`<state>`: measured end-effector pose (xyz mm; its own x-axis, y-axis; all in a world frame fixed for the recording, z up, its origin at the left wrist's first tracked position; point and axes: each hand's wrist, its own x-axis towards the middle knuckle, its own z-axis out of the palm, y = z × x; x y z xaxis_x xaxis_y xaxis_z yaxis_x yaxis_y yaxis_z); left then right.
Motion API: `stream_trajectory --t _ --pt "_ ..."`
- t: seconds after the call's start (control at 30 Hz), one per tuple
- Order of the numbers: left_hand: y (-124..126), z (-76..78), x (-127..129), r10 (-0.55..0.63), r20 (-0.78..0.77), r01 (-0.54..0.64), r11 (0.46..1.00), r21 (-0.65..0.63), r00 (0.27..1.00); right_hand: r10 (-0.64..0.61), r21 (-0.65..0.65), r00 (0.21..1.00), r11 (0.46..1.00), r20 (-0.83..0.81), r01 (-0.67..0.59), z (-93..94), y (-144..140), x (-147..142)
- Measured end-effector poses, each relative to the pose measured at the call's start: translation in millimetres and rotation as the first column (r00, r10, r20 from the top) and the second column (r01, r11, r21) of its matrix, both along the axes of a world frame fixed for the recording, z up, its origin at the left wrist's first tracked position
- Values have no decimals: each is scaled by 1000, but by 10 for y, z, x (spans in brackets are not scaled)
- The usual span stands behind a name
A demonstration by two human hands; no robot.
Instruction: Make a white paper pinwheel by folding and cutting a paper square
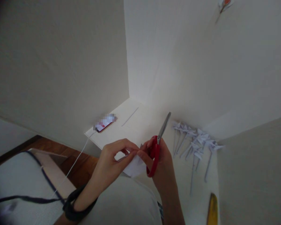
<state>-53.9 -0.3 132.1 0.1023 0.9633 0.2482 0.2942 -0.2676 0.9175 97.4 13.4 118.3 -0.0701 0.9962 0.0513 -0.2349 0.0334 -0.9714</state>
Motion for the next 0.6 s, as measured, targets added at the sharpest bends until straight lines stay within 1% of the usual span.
stream_trajectory --t 0.1,0.23,0.33,0.43,0.6 --pt "103 -30 48 -41 68 45 997 -62 997 -47 -13 998 999 -30 46 -9 28 41" --pt "233 -129 97 -91 140 113 981 -157 986 -39 -47 998 998 -39 37 -101 92 104" --pt "312 -181 107 -113 154 143 970 -199 982 -38 -72 997 997 -73 33 -171 141 128" --pt "369 -182 86 -122 153 153 964 -219 981 -18 -98 995 995 -98 8 -178 169 113" --pt "429 -119 12 -133 168 171 958 -232 977 -20 -134 997 991 -75 10 -75 170 71"
